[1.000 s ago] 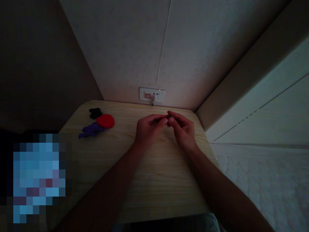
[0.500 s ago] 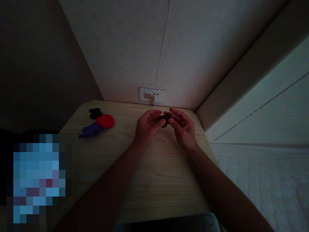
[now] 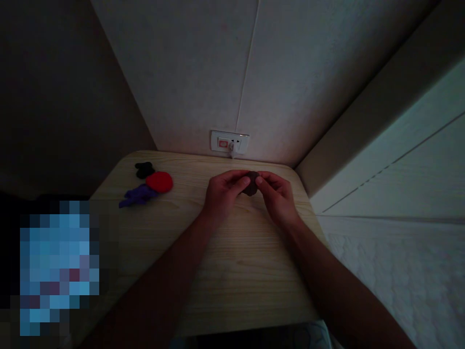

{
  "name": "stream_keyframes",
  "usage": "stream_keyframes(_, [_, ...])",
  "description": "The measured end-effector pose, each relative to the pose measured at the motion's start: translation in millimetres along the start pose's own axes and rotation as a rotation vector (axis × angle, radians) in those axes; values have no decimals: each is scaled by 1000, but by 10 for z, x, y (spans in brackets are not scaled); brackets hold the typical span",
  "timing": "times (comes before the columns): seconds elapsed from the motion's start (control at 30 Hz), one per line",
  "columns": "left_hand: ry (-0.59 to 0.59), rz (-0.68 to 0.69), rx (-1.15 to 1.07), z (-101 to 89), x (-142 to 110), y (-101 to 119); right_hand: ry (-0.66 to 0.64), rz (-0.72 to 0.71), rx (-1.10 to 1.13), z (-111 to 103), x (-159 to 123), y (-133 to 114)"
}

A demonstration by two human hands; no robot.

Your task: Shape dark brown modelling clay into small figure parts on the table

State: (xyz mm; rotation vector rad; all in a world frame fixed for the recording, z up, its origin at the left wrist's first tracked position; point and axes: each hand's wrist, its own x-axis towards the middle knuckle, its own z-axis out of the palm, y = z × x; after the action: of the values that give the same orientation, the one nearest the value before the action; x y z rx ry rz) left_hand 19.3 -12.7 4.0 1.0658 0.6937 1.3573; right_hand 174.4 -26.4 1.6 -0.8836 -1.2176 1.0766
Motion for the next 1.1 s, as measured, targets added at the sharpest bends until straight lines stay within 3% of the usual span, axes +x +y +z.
stream_keyframes(0.3, [19,25,19,17,-3,5,72,30,-13,17,11,53])
stream_keyframes(0.73, [11,4,8,30,-25,7,-111,77,50,52,-22,-8])
stream_keyframes(1.1, [27,41,43,27,-12,-12,39,32,-10,82,-11,-10])
